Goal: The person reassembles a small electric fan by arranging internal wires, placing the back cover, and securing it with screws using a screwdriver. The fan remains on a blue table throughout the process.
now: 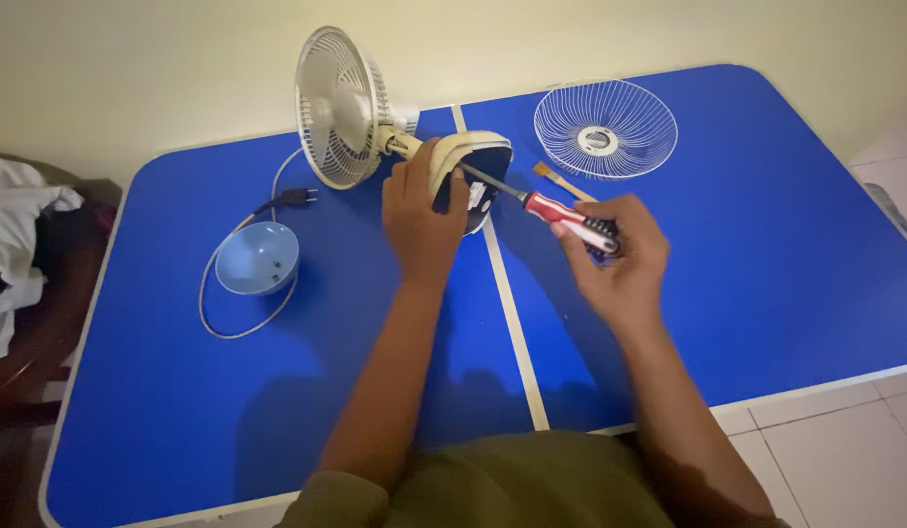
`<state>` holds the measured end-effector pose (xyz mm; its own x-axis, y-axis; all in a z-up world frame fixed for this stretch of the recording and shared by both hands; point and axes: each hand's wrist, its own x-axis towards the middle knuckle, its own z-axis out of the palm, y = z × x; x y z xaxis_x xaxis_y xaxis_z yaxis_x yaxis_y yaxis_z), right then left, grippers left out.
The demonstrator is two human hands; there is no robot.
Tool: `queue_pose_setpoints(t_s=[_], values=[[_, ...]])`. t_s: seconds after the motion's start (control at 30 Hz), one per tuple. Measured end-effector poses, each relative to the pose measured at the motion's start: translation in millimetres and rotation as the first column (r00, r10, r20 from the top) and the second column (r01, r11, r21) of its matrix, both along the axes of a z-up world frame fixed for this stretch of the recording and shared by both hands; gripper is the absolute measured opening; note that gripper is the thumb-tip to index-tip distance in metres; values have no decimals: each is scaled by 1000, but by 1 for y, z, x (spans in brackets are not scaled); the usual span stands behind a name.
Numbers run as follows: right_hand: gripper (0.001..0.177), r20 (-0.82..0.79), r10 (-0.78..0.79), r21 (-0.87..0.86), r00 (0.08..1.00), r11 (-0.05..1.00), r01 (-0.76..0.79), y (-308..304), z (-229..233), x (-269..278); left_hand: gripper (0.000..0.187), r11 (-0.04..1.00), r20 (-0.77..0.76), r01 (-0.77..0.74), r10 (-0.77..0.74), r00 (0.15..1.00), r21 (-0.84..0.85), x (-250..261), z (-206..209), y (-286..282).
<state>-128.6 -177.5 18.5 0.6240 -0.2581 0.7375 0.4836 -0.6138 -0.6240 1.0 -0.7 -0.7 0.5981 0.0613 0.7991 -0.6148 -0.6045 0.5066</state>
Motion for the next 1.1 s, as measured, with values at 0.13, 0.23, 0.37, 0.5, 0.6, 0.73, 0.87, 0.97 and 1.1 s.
queue_pose_setpoints(t_s=[0.13,0.23,0.37,0.5,0.6,0.73,0.87,0.97,1.1], values=[[9,-338,-162,49,927,981,190,3,-2,3,43,1000,2,-5,5,1000,-12,0,-2,0],[10,-383,-86,135,920,980,148,4,1,4,42,1000,25,-22,22,999,-9,2,-1,0],[39,-165,77,184,983,982,-46,4,8,2,42,999,4,9,-9,1000,-38,0,-1,1],[24,39,52,-10,998,999,-52,7,6,0,42,1000,7,-3,3,1000,-29,-1,0,2],[16,40,-87,-143,995,985,92,2,2,3,41,999,11,7,-6,1000,-42,-1,1,1],[20,-453,-101,172,886,965,198,2,-4,9,43,999,12,16,-16,1000,-39,-1,-1,2],[36,-206,26,172,978,985,9,2,-1,9,42,1000,-33,24,-24,999,-7,1,0,4],[36,3,112,123,994,986,-112,2,1,6,42,999,-25,12,-13,1000,-33,-2,-1,3],[25,-15,-89,-82,996,993,88,2,1,0,42,999,0,22,-23,1000,-49,-1,-1,2]])
